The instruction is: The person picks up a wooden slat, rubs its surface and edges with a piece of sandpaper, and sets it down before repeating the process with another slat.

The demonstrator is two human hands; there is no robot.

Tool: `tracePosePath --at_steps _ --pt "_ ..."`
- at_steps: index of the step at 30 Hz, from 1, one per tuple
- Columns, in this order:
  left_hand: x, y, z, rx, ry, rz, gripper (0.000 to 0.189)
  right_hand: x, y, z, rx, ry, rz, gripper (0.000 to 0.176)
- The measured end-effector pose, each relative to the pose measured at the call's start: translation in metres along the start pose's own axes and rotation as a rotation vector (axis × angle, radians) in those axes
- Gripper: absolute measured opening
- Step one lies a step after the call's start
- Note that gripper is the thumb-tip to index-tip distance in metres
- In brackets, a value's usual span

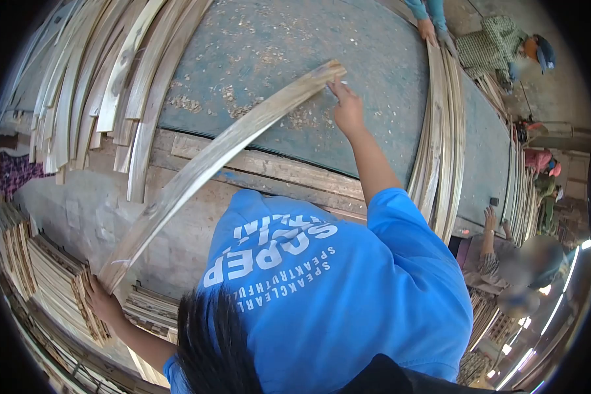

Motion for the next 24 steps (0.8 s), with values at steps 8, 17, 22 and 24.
tracePosePath --at_steps 8,17,22,24 --pt "0.03 0.004 0.038 -0.009 -0.079 0.18 0.048 -0.062 0.031 -0.063 0.1 -0.105 0.183 0.067" --pt "0.041 -0.004 0.036 -0.099 -0.099 0.178 0.049 -0.058 0.039 -0.04 0.303 -0.198 0.195 0.064" --pt "0.039 0.003 0.044 -0.092 -0.135 0.234 0.05 -0.062 0.024 -0.04 0.129 -0.248 0.413 0.061" --pt "0.036 0.001 0.045 -0.1 -0.142 0.219 0.051 -0.071 0.036 -0.038 0.198 -0.238 0.355 0.061"
Point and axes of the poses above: each hand's wrist, its own x-axis away from the middle knuckle, its own z-axis out of the back of the hand, y = z × x, the point moved 4 cm from there along -x, towards the middle knuckle, and after that the axes turned 11 degrees about x, right-handed, at the moved point
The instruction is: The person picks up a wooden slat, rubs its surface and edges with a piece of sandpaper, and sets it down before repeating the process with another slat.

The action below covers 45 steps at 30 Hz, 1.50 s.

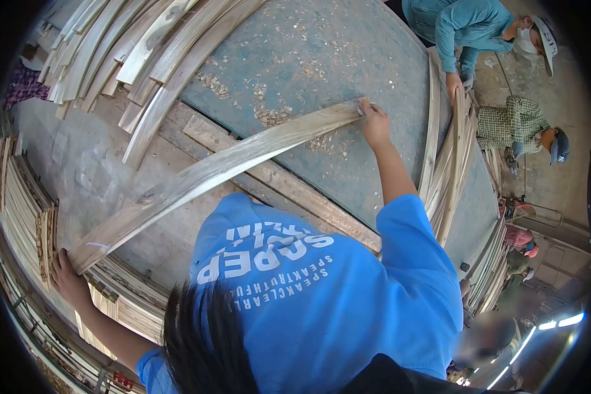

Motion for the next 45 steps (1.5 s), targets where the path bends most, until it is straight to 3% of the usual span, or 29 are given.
tracePosePath --at_steps 2,5,11,14,16,17,19,23,25,28,31,32,35,36,38,39,41,45 --pt "-0.003 0.0 -0.001 0.012 -0.011 0.05 0.052 -0.002 0.005 -0.001 0.068 -0.002 -0.063 0.06" --pt "-0.002 -0.005 -0.002 0.001 0.054 0.018 0.052 0.0 -0.017 0.008 -0.042 0.0 0.099 0.062" --pt "0.0 -0.006 -0.004 -0.002 0.042 0.03 0.051 -0.006 -0.002 0.007 0.094 -0.074 -0.002 0.068" --pt "0.003 -0.006 -0.002 -0.005 0.052 0.038 0.052 -0.005 -0.003 0.007 -0.016 -0.056 0.159 0.072" --pt "0.004 -0.006 -0.002 -0.009 0.046 0.044 0.052 -0.01 0.019 0.005 0.085 -0.051 -0.019 0.074" --pt "0.004 -0.008 -0.003 -0.011 0.05 0.041 0.052 -0.008 0.02 0.0 0.087 -0.048 -0.014 0.074" --pt "0.006 -0.007 -0.005 -0.009 0.053 0.052 0.053 -0.007 -0.003 0.002 -0.069 -0.053 0.148 0.071" --pt "0.006 -0.012 -0.01 -0.008 0.087 0.047 0.053 -0.008 0.001 0.0 -0.121 -0.056 0.157 0.07" --pt "0.006 -0.01 -0.007 -0.018 0.093 0.044 0.053 -0.014 0.016 -0.003 0.082 -0.045 -0.022 0.071" --pt "0.005 -0.005 0.001 0.043 0.072 0.076 0.053 -0.005 -0.03 0.009 -0.016 -0.102 0.138 0.072" --pt "0.003 -0.007 -0.005 0.022 0.036 0.1 0.055 -0.007 -0.001 -0.007 0.156 -0.076 0.134 0.073" --pt "0.002 -0.013 -0.012 0.021 0.032 0.097 0.055 -0.008 0.015 -0.006 0.231 -0.121 0.002 0.075" --pt "0.005 -0.027 -0.029 -0.008 0.098 0.043 0.058 -0.009 -0.007 0.01 0.183 -0.171 -0.088 0.073" --pt "0.004 -0.027 -0.029 -0.023 0.092 0.059 0.058 -0.007 -0.018 0.009 0.185 -0.171 -0.082 0.073" --pt "0.004 -0.025 -0.031 -0.034 0.081 0.077 0.059 -0.004 -0.044 0.009 0.118 -0.126 0.213 0.079" --pt "0.004 -0.025 -0.032 -0.041 0.068 0.079 0.058 -0.009 -0.036 0.007 0.119 -0.128 0.216 0.079" --pt "0.003 -0.027 -0.033 -0.05 0.056 0.065 0.057 -0.016 -0.006 0.001 0.113 -0.116 -0.007 0.079" --pt "0.003 -0.031 -0.038 -0.056 0.069 0.061 0.055 -0.012 -0.033 0.006 0.318 -0.17 -0.073 0.079"
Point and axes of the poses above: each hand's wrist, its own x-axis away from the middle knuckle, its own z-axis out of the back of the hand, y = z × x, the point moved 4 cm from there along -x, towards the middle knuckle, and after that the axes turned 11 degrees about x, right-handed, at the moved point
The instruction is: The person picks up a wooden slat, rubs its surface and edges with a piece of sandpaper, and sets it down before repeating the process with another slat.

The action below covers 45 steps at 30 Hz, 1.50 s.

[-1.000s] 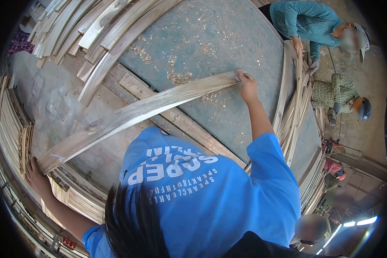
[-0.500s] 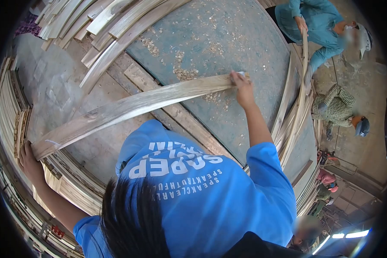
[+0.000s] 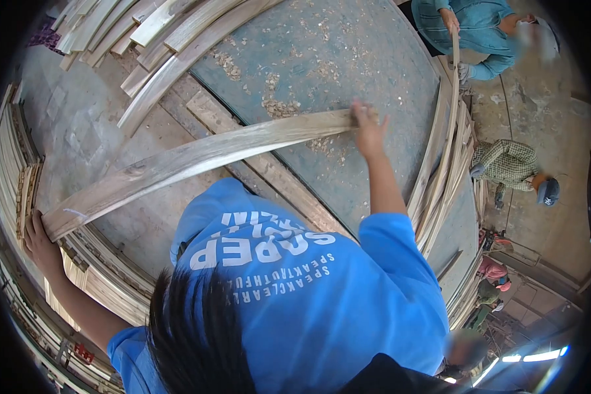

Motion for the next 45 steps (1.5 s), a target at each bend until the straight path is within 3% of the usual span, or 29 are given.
tracePosePath --at_steps 2,4,6,8,10,11,12,14,16,18,19,21,22,23,25,26,27,28,30,31,33,37,39,43,45 --pt "0.005 0.004 0.001 0.005 0.005 -0.007 0.055 0.021 -0.037 0.035 -0.201 0.0 0.341 0.082" --pt "0.011 0.014 0.007 0.017 -0.105 0.035 0.055 0.013 -0.009 0.006 -0.163 0.027 0.301 0.084" --pt "0.013 0.016 0.004 0.056 -0.133 0.036 0.056 0.003 0.027 -0.005 -0.201 -0.009 -0.111 0.082" --pt "0.017 0.022 0.004 0.117 -0.258 0.035 0.058 0.007 0.021 -0.015 -0.132 -0.009 -0.118 0.082" --pt "0.02 0.03 0.009 0.132 -0.276 0.046 0.059 0.026 -0.023 0.014 -0.077 -0.129 0.209 0.083" --pt "0.023 0.031 0.007 0.139 -0.273 0.052 0.059 0.027 -0.023 0.016 -0.061 -0.147 0.225 0.083" --pt "0.025 0.032 0.005 0.141 -0.272 0.048 0.06 0.021 -0.01 0.011 -0.063 -0.151 0.22 0.083" --pt "0.026 0.033 0.003 0.123 -0.258 0.033 0.061 0.004 0.034 -0.007 -0.013 -0.139 -0.044 0.084" --pt "0.025 0.033 0.003 0.114 -0.24 0.029 0.062 0.008 0.021 0.006 -0.04 -0.125 -0.029 0.079" --pt "0.025 0.037 0.003 0.239 -0.189 0.032 0.064 0.021 -0.017 0.015 -0.09 -0.114 0.278 0.076" --pt "0.028 0.031 -0.014 0.24 -0.189 0.033 0.064 0.019 -0.014 0.009 -0.013 -0.13 0.29 0.076" --pt "0.035 0.02 -0.066 0.507 -0.278 -0.066 0.06 -0.005 0.037 0.002 0.258 -0.191 0.016 0.079" --pt "0.038 0.03 -0.072 0.756 -0.411 -0.039 0.052 -0.011 0.073 0.0 0.148 -0.112 -0.251 0.078" --pt "0.045 0.05 -0.067 0.719 -0.568 0.006 0.043 -0.011 0.1 -0.004 0.037 -0.032 -0.516 0.077" --pt "0.069 0.067 -0.113 0.75 -1.041 -0.119 0.024 -0.008 0.103 0.003 -0.116 0.048 -0.633 0.077" --pt "0.083 0.071 -0.129 0.872 -1.172 -0.176 0.027 -0.003 0.105 0.006 -0.261 0.129 -0.743 0.078" --pt "0.097 0.069 -0.15 1.03 -1.365 0.027 0.045 -0.001 0.088 0.005 -0.232 0.133 -0.585 0.08" --pt "0.092 0.074 -0.14 1.023 -1.358 0.015 0.045 0.004 0.065 0.002 -0.2 0.136 -0.425 0.081" --pt "0.1 0.101 -0.087 0.974 -1.348 -0.218 0.069 0.018 0.022 -0.018 -0.205 0.18 -0.103 0.087" --pt "0.101 0.107 -0.066 0.972 -1.349 -0.217 0.069 0.022 0.009 -0.013 -0.206 0.178 -0.103 0.087" --pt "0.092 0.115 -0.029 0.849 -1.13 -0.371 0.085 0.023 -0.019 -0.006 -0.151 -0.121 0.074 0.09" --pt "0.087 0.117 -0.011 0.689 -0.947 -0.383 0.082 -0.007 0.022 -0.039 -0.144 -0.082 -0.158 0.091" --pt "0.084 0.115 -0.014 0.665 -0.876 -0.312 0.08 -0.024 0.045 -0.036 -0.239 -0.19 -0.366 0.089" --pt "0.081 0.105 -0.001 0.632 -0.814 -0.334 0.078 -0.021 0.045 -0.037 -0.198 -0.17 -0.354 0.086" --pt "0.08 0.102 0.009 0.608 -0.768 -0.314 0.076 -0.014 0.042 -0.041 -0.151 -0.156 -0.166 0.083"
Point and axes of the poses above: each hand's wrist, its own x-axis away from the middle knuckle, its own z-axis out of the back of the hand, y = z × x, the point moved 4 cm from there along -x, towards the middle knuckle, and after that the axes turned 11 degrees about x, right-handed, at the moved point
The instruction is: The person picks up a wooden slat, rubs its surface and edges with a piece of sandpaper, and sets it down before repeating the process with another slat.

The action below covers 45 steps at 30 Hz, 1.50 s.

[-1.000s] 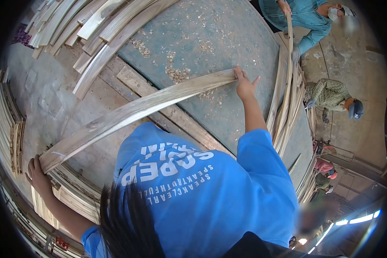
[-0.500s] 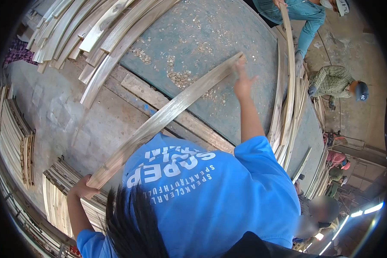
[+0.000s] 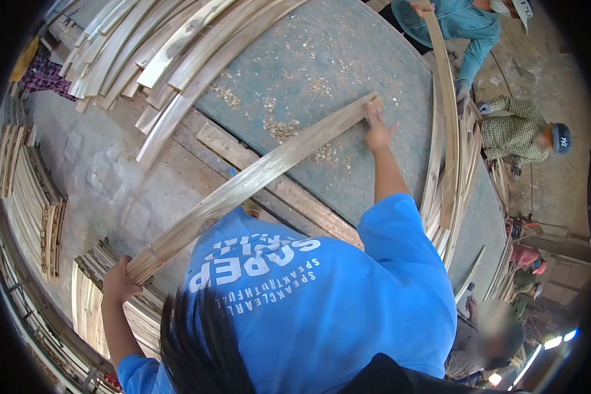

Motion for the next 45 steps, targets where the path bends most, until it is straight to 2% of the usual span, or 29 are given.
tracePosePath --at_steps 1,3,4,6,9,10,12,13,15,16,18,19,21,22,25,27,28,30,31,33,34,36,37,39,40,42,43,45 --pt "0.002 0.002 0.001 0.005 0.011 0.011 0.076 -0.01 0.005 0.001 -0.005 0.007 0.013 0.083" --pt "0.004 0.006 0.003 -0.025 -0.002 0.024 0.075 -0.018 0.024 0.0 0.017 -0.034 -0.227 0.083" --pt "0.007 0.008 0.003 -0.026 -0.003 0.03 0.075 -0.018 0.023 -0.003 0.015 -0.038 -0.223 0.083" --pt "0.012 0.012 0.008 0.089 0.111 0.013 0.074 -0.013 0.006 -0.002 0.155 0.18 0.236 0.085" --pt "0.01 0.006 0.0 0.084 0.188 -0.058 0.074 -0.018 0.015 -0.011 0.105 0.315 0.305 0.086" --pt "0.011 0.005 -0.001 0.079 0.171 -0.055 0.074 -0.016 0.026 -0.017 0.104 0.297 0.304 0.086" --pt "0.007 0.007 0.001 0.114 0.266 -0.075 0.071 -0.021 0.058 0.0 -0.285 0.616 -0.111 0.087" --pt "0.005 0.008 0.0 0.119 0.263 -0.073 0.071 -0.022 0.058 0.006 -0.28 0.615 -0.107 0.087" --pt "0.003 0.008 0.004 0.123 0.32 -0.131 0.068 -0.023 0.053 0.007 -0.411 0.441 -0.07 0.088" --pt "0.002 0.012 0.007 0.124 0.319 -0.132 0.068 -0.022 0.045 0.007 -0.41 0.441 -0.071 0.088" --pt "0.001 0.017 0.009 0.118 0.276 -0.081 0.067 -0.023 0.019 0.003 -0.114 0.35 0.213 0.087" --pt "0.001 0.018 0.01 0.12 0.273 -0.082 0.067 -0.025 0.02 0.002 -0.111 0.349 0.212 0.087" --pt "-0.002 0.018 0.01 0.1 0.26 -0.065 0.07 -0.032 0.025 -0.006 0.13 0.187 0.102 0.086" --pt "-0.004 0.016 0.009 0.103 0.26 -0.067 0.07 -0.028 0.02 0.0 0.133 0.189 0.101 0.086" --pt "-0.004 0.013 0.009 0.099 0.296 -0.085 0.073 -0.01 -0.005 0.021 0.177 0.191 0.226 0.085" --pt "-0.001 0.019 0.012 0.094 0.277 -0.083 0.073 -0.003 -0.019 0.029 0.217 0.128 0.411 0.079" --pt "0.0 0.021 0.013 0.09 0.271 -0.081 0.073 -0.009 -0.013 0.024 0.214 0.121 0.411 0.079" --pt "0.0 0.027 0.017 0.105 0.265 -0.099 0.071 -0.029 0.015 0.017 0.262 0.126 0.057 0.09" --pt "-0.001 0.027 0.019 0.098 0.262 -0.105 0.071 -0.027 0.019 0.01 0.259 0.122 0.049 0.09" --pt "-0.004 0.023 0.023 0.086 0.276 -0.07 0.068 -0.03 0.025 0.005 -0.119 0.14 -0.034 0.095" --pt "-0.005 0.024 0.026 0.08 0.277 -0.072 0.068 -0.029 0.025 0.002 -0.124 0.14 -0.039 0.095" --pt "-0.004 0.028 0.032 0.063 0.288 -0.089 0.067 -0.022 0.024 0.005 -0.496 0.395 0.044 0.097" --pt "-0.004 0.028 0.034 0.055 0.288 -0.091 0.067 -0.021 0.023 0.003 -0.501 0.394 0.038 0.097" --pt "-0.005 0.026 0.034 0.06 0.306 -0.106 0.067 -0.025 0.017 -0.006 -0.118 0.225 0.088 0.098" --pt "-0.006 0.026 0.034 0.056 0.305 -0.11 0.067 -0.028 0.019 -0.006 -0.12 0.225 0.082 0.098" --pt "-0.007 0.026 0.035 0.045 0.291 -0.114 0.066 -0.031 0.03 -0.009 -0.199 0.257 -0.111 0.09" --pt "-0.006 0.027 0.035 0.041 0.29 -0.116 0.066 -0.029 0.031 -0.013 -0.201 0.255 -0.115 0.09" --pt "-0.005 0.028 0.034 0.043 0.266 -0.068 0.065 -0.023 0.017 -0.007 -0.029 0.405 0.088 0.085"
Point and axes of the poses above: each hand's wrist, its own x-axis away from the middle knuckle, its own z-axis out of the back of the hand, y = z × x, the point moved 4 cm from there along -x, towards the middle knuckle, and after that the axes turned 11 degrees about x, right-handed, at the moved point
